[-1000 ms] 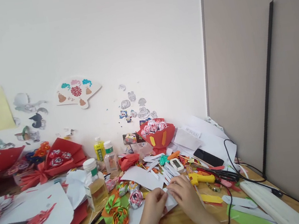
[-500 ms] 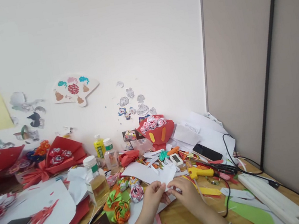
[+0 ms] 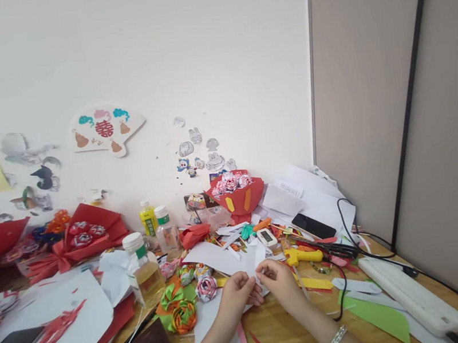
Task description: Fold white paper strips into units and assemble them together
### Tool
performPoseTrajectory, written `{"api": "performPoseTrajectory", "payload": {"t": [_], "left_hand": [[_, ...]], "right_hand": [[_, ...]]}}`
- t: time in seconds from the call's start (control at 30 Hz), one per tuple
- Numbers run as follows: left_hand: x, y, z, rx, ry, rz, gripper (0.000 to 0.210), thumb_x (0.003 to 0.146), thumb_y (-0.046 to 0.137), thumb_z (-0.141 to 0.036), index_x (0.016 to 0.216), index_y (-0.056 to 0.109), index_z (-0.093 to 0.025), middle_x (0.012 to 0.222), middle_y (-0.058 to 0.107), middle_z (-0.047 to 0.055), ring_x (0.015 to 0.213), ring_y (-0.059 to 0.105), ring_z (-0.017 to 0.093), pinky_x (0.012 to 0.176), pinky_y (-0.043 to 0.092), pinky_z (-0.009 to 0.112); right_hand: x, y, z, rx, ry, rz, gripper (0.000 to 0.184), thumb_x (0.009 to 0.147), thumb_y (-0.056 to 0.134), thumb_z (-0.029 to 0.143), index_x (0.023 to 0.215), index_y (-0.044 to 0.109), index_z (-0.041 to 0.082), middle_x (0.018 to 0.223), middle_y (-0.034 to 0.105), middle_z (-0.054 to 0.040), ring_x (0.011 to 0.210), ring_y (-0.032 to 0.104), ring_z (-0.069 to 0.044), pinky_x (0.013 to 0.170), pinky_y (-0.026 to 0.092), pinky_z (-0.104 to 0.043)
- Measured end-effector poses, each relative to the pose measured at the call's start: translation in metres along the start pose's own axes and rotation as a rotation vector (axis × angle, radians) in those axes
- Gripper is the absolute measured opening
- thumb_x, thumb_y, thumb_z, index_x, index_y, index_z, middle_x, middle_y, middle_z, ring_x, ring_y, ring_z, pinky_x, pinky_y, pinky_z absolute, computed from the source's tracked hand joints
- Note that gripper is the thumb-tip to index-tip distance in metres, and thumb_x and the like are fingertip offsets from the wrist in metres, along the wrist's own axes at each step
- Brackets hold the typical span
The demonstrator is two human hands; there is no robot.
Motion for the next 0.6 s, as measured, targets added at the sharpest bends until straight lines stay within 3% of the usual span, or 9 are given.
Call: {"api": "performPoseTrajectory", "payload": {"t": [0.37,0.5,0.6], "left_hand": [[0.000,-0.003,0.004,0.225,0.072,-0.057,0.034,0.066,0.046,-0.051,0.057,0.035,-0.021,0.040,0.049,-0.007,0.030,0.047,0.010,0.031,0.033,0.019],[-0.002,-0.003,-0.008,0.315,0.144,-0.070,0.030,0.069,0.044,-0.047,0.057,0.037,-0.020,0.039,0.046,-0.008,0.030,0.044,0.008,0.032,0.031,0.019],[0.002,-0.002,-0.006,0.251,0.124,-0.047,0.030,0.066,0.044,-0.048,0.057,0.037,-0.020,0.042,0.046,-0.008,0.029,0.044,0.008,0.032,0.031,0.019]], "right_hand": [[-0.004,0.001,0.000,-0.112,-0.007,-0.007,0.015,0.069,0.048,0.019,0.082,0.057,0.019,0.071,0.056,-0.0009,0.066,0.051,-0.015,0.059,0.040,-0.024],[-0.005,0.005,-0.001,-0.016,0.012,0.007,0.020,0.072,0.047,0.020,0.090,0.054,0.019,0.075,0.055,-0.0007,0.064,0.053,-0.014,0.057,0.042,-0.024],[-0.004,0.007,-0.005,0.088,0.036,0.037,0.024,0.076,0.044,0.024,0.099,0.049,0.020,0.072,0.054,0.0003,0.061,0.055,-0.014,0.057,0.044,-0.024]]}}
Point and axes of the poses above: each hand's wrist, its own x-axis towards the middle knuckle, its own y-axis out of the palm, z = x × y, the point moved 10 cm from there along x, towards the middle knuckle
